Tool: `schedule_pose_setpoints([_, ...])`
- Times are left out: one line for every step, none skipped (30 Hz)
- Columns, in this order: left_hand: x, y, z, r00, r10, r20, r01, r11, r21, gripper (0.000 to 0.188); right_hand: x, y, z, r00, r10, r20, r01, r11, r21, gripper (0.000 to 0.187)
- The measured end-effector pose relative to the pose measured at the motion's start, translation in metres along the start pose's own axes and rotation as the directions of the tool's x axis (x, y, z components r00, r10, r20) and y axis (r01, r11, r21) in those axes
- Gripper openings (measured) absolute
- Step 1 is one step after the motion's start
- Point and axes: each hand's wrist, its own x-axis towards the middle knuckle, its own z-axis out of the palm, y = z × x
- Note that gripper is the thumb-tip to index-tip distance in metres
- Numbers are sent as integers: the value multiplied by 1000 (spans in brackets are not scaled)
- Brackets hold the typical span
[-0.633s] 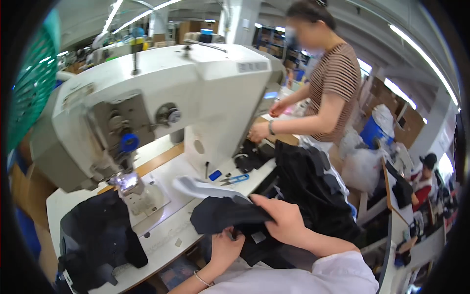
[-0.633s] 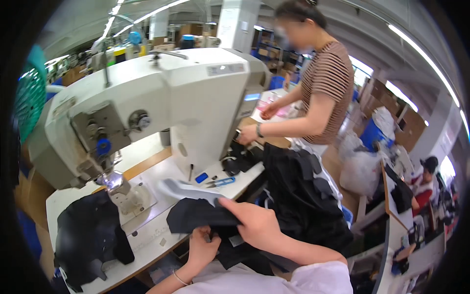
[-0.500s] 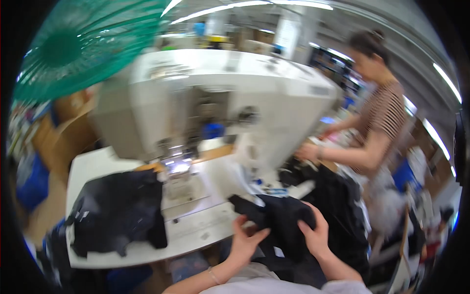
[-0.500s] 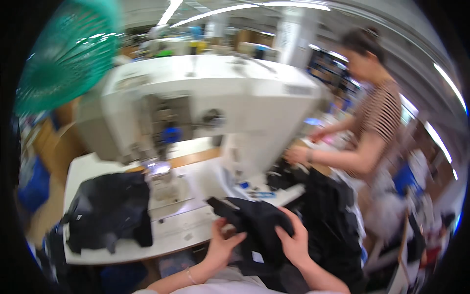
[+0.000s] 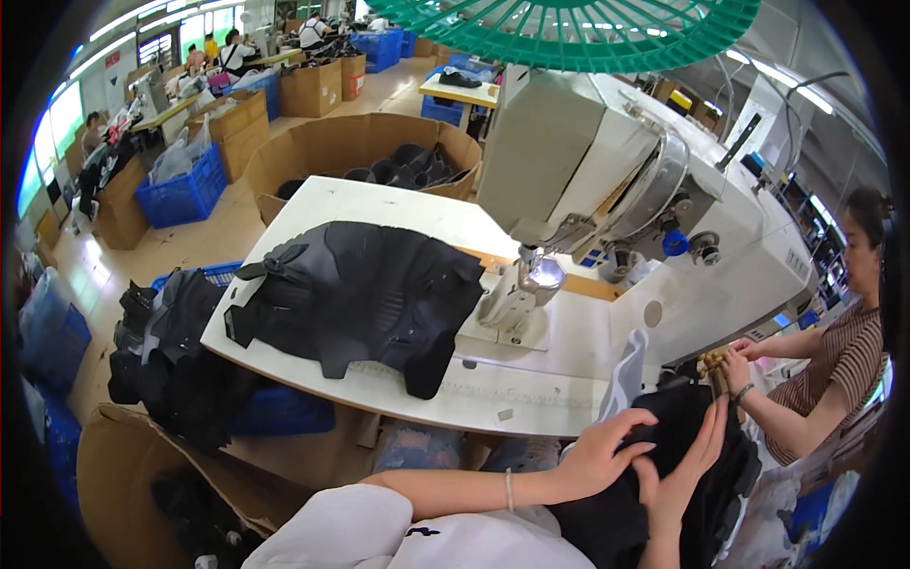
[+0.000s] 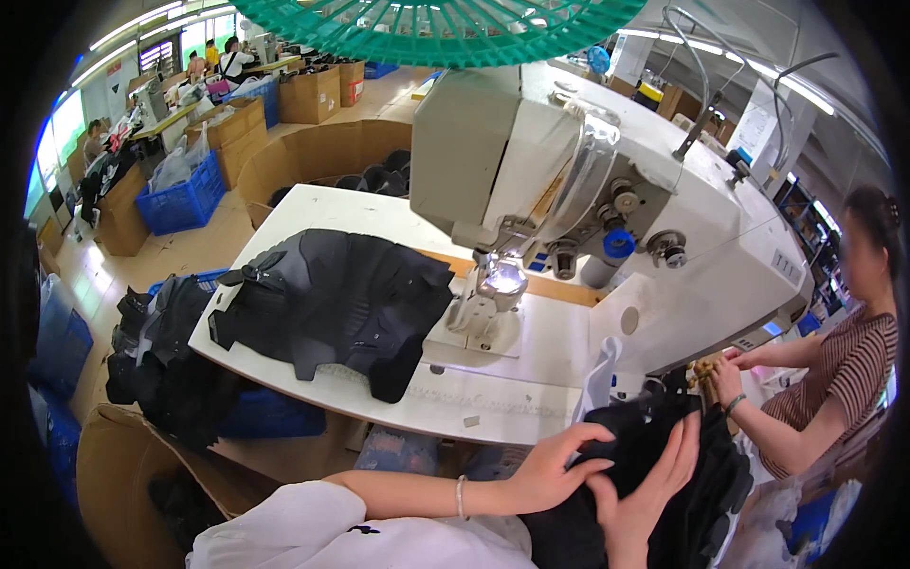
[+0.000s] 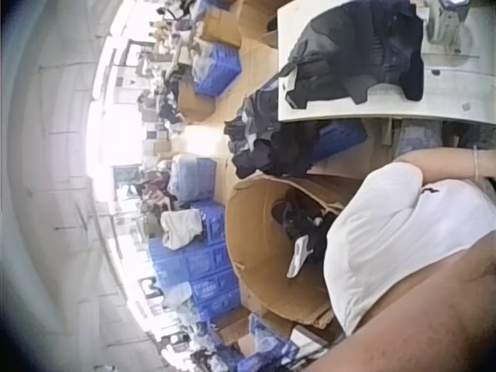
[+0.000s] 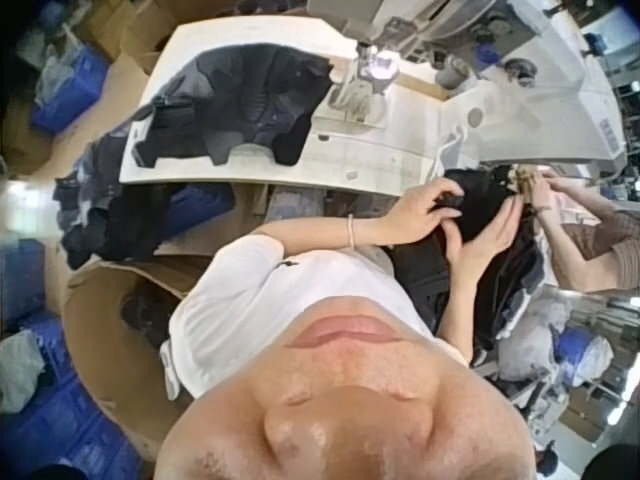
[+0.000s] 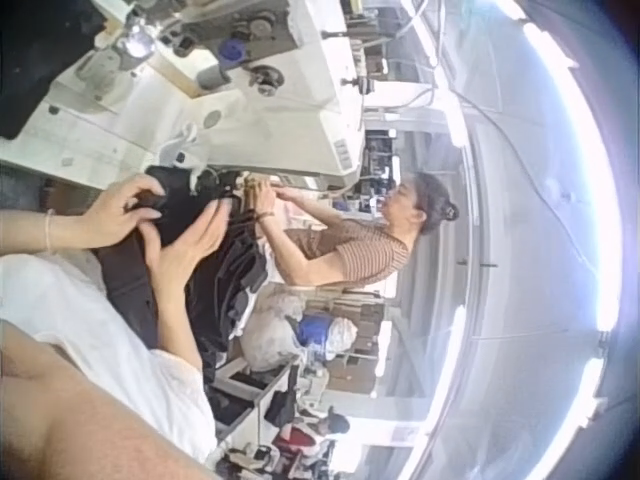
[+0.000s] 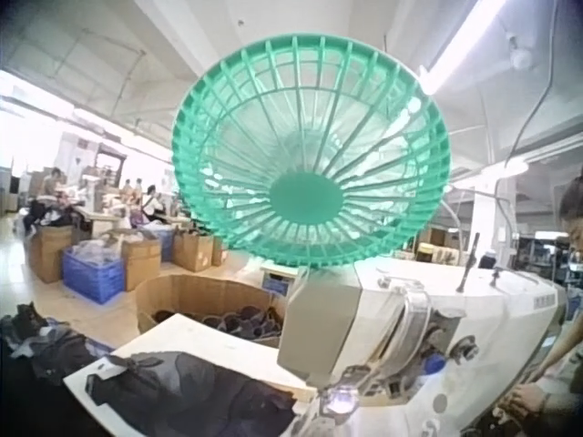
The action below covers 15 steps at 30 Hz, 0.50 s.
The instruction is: Stitch pieces of black protective gear or garment using an industrial sewing machine.
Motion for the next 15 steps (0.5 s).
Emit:
schedule_pose_setpoints([2,0,1,999,16,41,-17,1000,8,33,8,0,7,999,2,-43,-9,986,-167,107])
schedule_pose_setpoints([9,0,4,999,34,-10,-35,998,-52,30,17,3,9,996,83,-32,-84,996,-16,109])
schedule_pose_setpoints([17,2,1,1000,2,6,-1,996,-85,29,22,18,19,995,101,-7,-95,956,278,101])
schedule_pose_setpoints([22,1,-2,1000,-11,-7,10,997,-75,31,29,26,22,987,111,116,-143,934,326,92])
schedule_pose_setpoints([29,0,-6,1000,-25,-16,24,997,-67,33,41,30,25,964,117,238,-200,909,366,84])
schedule_pose_setpoints([36,1,-12,999,-3,-46,1,998,-55,35,52,32,35,966,77,247,-169,910,379,75])
schedule_pose_setpoints([40,3,-16,996,10,-86,-14,999,-45,37,61,35,42,963,33,267,-140,909,393,67])
schedule_pose_setpoints([46,3,-20,996,11,-85,-18,997,-75,39,73,35,45,951,18,307,-137,918,371,60])
schedule_pose_setpoints([49,4,-22,996,3,-85,-13,994,-113,40,80,34,46,935,9,356,-140,929,343,52])
schedule_pose_setpoints([53,10,-20,998,20,-58,-30,986,-161,41,80,31,34,930,-24,367,-79,962,263,49])
schedule_pose_setpoints([61,12,-21,998,52,-35,-58,978,-199,42,86,28,26,926,-67,372,-6,981,193,45])
schedule_pose_setpoints([61,12,-18,999,4,-43,-17,955,-296,43,88,25,19,916,-58,398,-8,987,161,42])
schedule_pose_setpoints([63,12,-19,999,-18,-29,8,953,-304,43,92,30,16,898,-94,429,21,985,172,45])
schedule_pose_setpoints([66,14,-21,1000,-22,-6,19,931,-365,44,95,31,14,869,-67,490,-175,886,430,48])
schedule_pose_setpoints([66,14,-24,1000,-26,17,31,905,-425,45,98,31,15,837,-61,543,-361,685,633,51])
